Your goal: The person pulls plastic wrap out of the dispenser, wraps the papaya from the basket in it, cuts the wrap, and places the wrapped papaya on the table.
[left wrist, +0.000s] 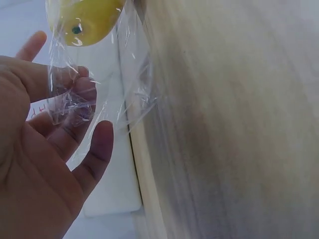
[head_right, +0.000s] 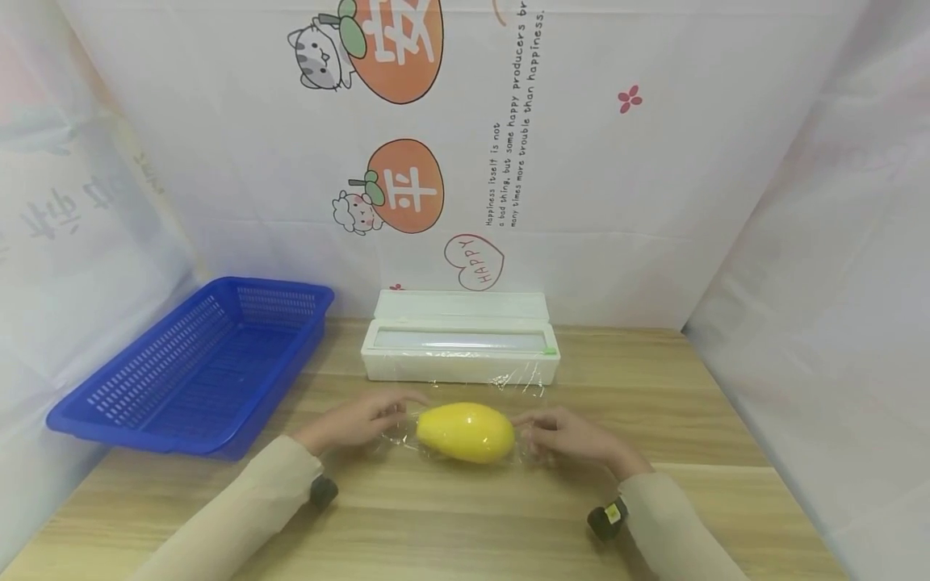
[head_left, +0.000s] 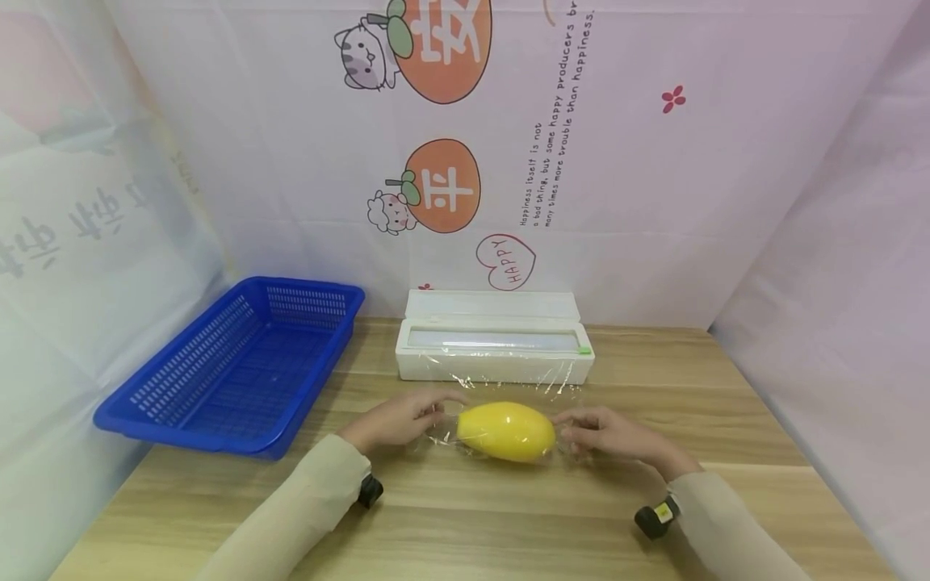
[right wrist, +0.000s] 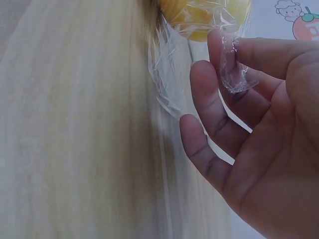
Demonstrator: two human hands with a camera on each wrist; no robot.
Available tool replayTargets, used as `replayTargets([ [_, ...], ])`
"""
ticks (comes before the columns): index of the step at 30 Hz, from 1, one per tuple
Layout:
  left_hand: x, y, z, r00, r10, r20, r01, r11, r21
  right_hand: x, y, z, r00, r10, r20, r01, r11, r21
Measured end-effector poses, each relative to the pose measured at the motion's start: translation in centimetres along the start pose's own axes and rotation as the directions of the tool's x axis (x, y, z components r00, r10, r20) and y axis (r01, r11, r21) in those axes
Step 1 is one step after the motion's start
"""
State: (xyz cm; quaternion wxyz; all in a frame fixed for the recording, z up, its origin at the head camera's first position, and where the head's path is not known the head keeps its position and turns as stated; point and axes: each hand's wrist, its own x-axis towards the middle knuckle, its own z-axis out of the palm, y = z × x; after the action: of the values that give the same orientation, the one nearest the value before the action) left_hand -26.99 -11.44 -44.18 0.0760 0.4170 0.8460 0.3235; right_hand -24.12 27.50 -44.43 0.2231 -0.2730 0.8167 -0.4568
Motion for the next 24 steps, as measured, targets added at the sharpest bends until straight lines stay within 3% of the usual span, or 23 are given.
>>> replayTargets([
  [10,0.1,0.4,-0.2,0.995,-0.084,-0.051,0.087,0.995,0.050,0.4,0.3,-0.3,0.999,0.027,0.019,-0.028,0.996,0.082],
  [14,0.5,1.1,0.2,0.993,-0.058,-0.100,0.074,0.984,0.162,0.5,0.3,-0.3,0.999,0.035,0.024,-0.037,0.995,0.090],
  [19,0.9,1.9,0.7,0.992,-0.048,-0.118,0.084,0.944,0.319,0.3,0.3,-0.5,0.999,0.048,0.020,-0.049,0.997,0.059],
  [24,1.0,1.8,0.7,0.993,-0.056,-0.099,0.087,0.934,0.347,-0.4,0.3,-1.0,0.998,0.063,0.017,-0.064,0.997,0.044],
])
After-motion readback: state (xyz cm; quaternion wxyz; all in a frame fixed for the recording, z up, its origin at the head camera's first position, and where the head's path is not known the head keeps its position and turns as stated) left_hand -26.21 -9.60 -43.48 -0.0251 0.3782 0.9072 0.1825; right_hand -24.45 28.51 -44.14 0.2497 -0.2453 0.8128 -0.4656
